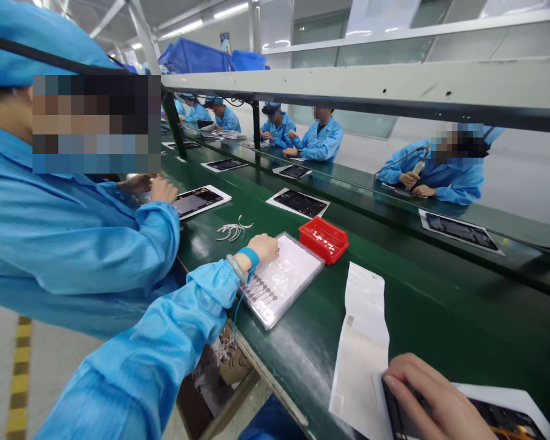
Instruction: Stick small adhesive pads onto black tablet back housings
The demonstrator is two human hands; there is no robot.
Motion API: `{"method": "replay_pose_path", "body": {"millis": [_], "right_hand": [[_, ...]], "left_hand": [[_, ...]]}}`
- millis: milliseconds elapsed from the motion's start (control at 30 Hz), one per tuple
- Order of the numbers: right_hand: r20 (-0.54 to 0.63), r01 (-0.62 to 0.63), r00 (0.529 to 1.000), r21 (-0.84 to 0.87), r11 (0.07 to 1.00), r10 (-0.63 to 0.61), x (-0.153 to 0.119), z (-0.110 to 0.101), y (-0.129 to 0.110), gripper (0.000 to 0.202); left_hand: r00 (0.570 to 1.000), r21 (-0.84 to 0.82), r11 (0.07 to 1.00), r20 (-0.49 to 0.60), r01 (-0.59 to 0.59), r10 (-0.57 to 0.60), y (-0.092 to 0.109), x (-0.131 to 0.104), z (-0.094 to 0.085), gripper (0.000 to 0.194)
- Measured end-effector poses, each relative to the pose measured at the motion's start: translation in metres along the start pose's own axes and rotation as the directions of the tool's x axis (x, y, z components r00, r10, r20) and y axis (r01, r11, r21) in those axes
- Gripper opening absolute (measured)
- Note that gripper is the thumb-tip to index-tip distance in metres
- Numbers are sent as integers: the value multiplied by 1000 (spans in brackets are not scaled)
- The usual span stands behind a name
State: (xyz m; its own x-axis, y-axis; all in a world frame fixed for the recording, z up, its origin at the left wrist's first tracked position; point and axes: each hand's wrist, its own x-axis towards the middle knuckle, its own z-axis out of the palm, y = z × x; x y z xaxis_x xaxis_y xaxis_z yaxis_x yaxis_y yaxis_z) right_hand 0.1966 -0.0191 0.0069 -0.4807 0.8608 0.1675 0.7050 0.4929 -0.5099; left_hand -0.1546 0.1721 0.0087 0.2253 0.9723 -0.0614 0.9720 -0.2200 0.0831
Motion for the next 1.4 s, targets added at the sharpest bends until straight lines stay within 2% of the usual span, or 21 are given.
{"method": "replay_pose_path", "body": {"millis": [133, 233, 300, 367, 433, 467, 533, 700, 833, 967, 1067, 1167, 1300, 1400], "right_hand": [[12, -70, 998, 115, 991, 69, 39, 4, -18, 31], [7, -164, 985, 331, 929, 172, 80, 15, -28, 34], [43, -248, 963, 535, 807, 268, 109, 24, -37, 35], [115, -296, 941, 738, 606, 320, 132, 35, -46, 36], [163, -299, 927, 866, 402, 338, 149, 46, -53, 35], [170, -291, 923, 896, 336, 346, 155, 51, -55, 34], [169, -288, 910, 914, 285, 377, 164, 60, -55, 35], [186, -332, 907, 868, 369, 377, 179, 68, -51, 29], [267, -391, 909, 812, 433, 320, 179, 64, -55, 20], [301, -417, 905, 765, 491, 299, 175, 59, -61, 12], [272, -407, 911, 723, 558, 311, 175, 59, -63, 10], [244, -392, 918, 679, 621, 313, 175, 61, -64, 13], [209, -366, 930, 611, 702, 303, 172, 60, -57, 20], [131, -316, 947, 539, 781, 293, 161, 54, -46, 18]], "left_hand": [[991, -98, 995, -131, -24, 12, 14, -10, -10, 21], [959, -184, 977, -276, -109, 56, 37, -35, -9, 22], [923, -222, 958, -375, -182, 88, 57, -55, -1, 27], [877, -235, 939, -466, -250, 117, 74, -73, 10, 24], [828, -226, 932, -547, -283, 119, 85, -85, 20, 21], [805, -217, 933, -582, -287, 113, 87, -88, 24, 21], [759, -194, 938, -643, -288, 100, 87, -91, 30, 22], [664, -104, 927, -727, -360, 177, 74, -90, 31, 22], [635, -58, 897, -725, -439, 264, 61, -87, 33, 25], [624, -59, 874, -724, -482, 295, 53, -85, 39, 26], [645, -96, 876, -715, -472, 270, 54, -87, 41, 24], [701, -166, 885, -679, -436, 218, 55, -85, 40, 21], [767, -293, 895, -637, -337, 80, 48, -71, 36, 18], [795, -380, 884, -606, -273, -15, 50, -66, 32, 27]]}}
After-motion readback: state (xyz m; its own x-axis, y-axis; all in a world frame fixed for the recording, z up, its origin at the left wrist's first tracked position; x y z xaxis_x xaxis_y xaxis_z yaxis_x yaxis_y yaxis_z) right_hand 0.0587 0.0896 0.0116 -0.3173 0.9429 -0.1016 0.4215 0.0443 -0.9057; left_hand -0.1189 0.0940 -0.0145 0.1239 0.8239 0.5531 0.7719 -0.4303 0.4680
